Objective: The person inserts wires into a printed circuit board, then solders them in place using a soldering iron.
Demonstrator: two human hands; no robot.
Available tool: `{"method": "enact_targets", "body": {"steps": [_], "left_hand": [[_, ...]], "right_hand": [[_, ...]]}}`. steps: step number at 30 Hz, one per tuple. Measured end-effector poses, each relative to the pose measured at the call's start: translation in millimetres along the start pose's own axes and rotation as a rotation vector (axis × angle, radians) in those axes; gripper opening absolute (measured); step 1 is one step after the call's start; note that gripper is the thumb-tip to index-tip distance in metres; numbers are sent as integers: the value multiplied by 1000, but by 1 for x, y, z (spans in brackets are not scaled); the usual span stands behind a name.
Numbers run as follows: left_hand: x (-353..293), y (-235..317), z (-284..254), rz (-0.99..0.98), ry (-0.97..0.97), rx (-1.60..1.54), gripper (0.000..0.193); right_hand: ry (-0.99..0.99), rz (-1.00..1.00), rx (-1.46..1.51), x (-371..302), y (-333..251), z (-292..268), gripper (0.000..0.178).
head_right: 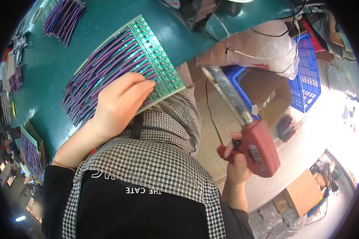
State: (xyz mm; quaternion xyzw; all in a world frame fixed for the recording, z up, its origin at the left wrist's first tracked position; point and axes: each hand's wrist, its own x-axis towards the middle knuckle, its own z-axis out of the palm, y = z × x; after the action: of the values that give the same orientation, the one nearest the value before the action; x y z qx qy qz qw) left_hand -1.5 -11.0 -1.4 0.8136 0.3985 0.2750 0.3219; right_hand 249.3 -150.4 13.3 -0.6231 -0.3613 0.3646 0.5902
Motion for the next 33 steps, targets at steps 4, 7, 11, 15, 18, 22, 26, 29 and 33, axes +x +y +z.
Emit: {"method": "enact_targets", "body": {"steps": [4,7,11,15,18,22,26,29,33], "left_hand": [[-6,-3,11,231,85,319,30],[-6,-3,12,307,61,414,35],[-8,-6,16,298,86,414,35],[-5,-8,16,278,130,383,35],[-4,-7,16,260,140,359,34],[-3,-7,15,243,132,348,33],[-3,-8,17,240,145,336,33],[-2,-7,17,242,150,336,32],[-3,-7,16,235,150,341,32]], "right_hand": [[-59,176,63,-13,5,0,67],[-196,256,125,-15,8,-3,74],[-230,242,-11,-17,12,2,75],[-270,334,85,-16,11,4,72],[-256,396,179,-13,10,6,71],[-272,439,178,-11,15,5,71],[-278,303,-120,-7,7,19,67],[-240,298,-133,-11,12,15,65],[-309,428,97,-12,20,0,74]]}}
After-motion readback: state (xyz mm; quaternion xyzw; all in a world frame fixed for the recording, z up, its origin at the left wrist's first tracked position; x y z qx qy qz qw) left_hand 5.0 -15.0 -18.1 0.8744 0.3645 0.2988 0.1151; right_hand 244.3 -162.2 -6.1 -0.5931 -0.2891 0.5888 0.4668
